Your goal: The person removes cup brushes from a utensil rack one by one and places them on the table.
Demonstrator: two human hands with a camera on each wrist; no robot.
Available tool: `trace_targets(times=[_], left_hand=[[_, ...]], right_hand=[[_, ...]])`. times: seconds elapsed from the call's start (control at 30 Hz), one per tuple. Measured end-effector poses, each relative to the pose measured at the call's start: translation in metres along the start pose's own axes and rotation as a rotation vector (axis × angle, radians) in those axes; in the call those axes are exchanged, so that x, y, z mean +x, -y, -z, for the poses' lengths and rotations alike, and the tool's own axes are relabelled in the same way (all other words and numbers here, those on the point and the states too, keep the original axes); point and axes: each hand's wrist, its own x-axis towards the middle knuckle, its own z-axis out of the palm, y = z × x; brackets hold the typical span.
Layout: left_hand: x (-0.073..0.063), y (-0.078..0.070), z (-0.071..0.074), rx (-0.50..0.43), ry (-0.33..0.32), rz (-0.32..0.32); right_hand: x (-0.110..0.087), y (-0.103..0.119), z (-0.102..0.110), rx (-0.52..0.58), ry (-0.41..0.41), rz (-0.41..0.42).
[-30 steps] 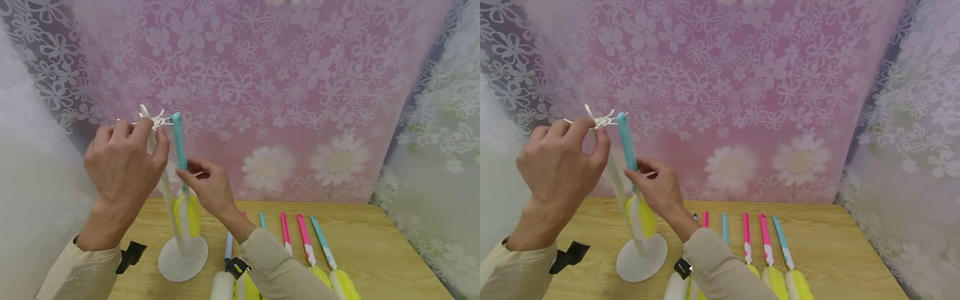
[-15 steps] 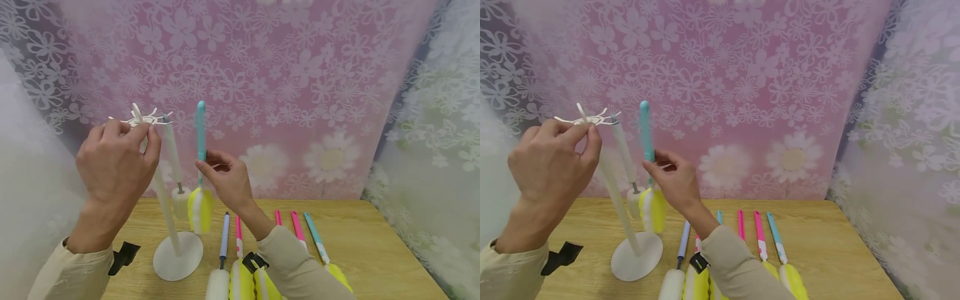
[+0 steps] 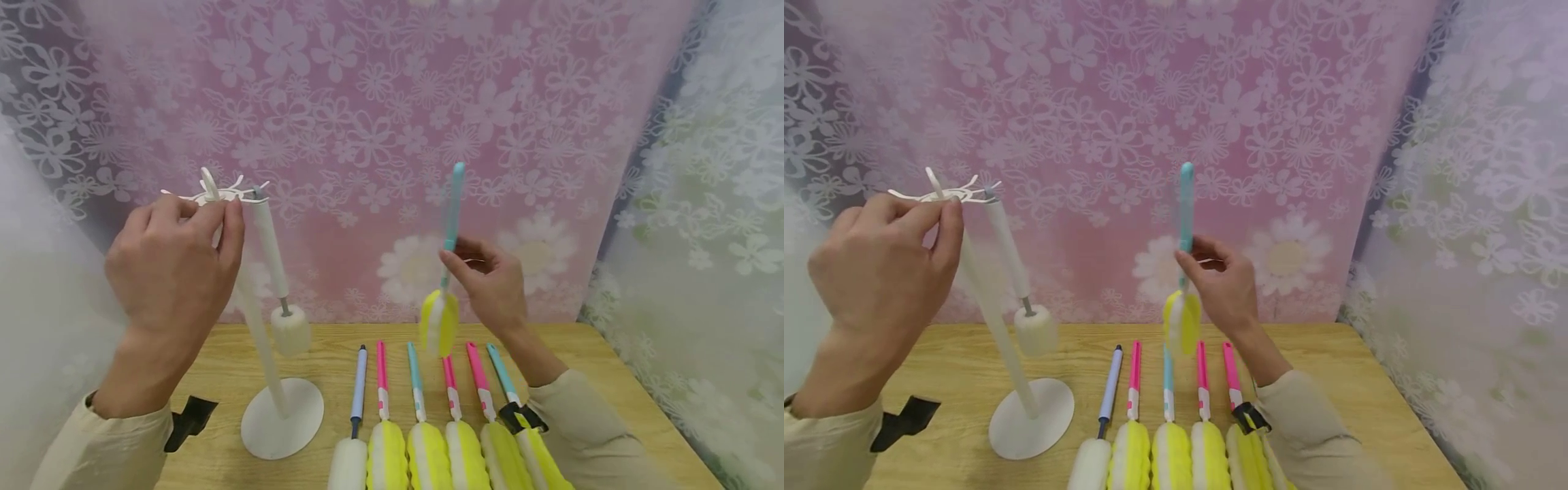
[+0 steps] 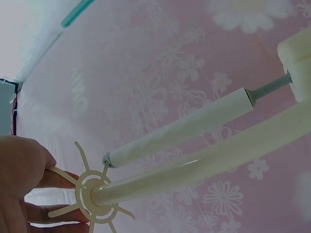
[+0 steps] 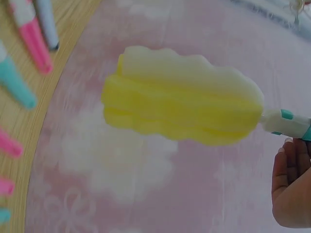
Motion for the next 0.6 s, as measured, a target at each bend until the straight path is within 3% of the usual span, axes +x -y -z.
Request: trace_targets(times=[0.37,0.6], left_hand=[[0.001,0.000,-0.001,0.005,-0.031,-0.007],[-0.001,-0.002,-0.002,-0.005,-0.009,-0.001]], right_hand=[[-0.015,-0.037,0.118,-0.316,-0.124,-0.142],[-0.048,-0.070,0.180,-0.531,-0.051,-0.321]])
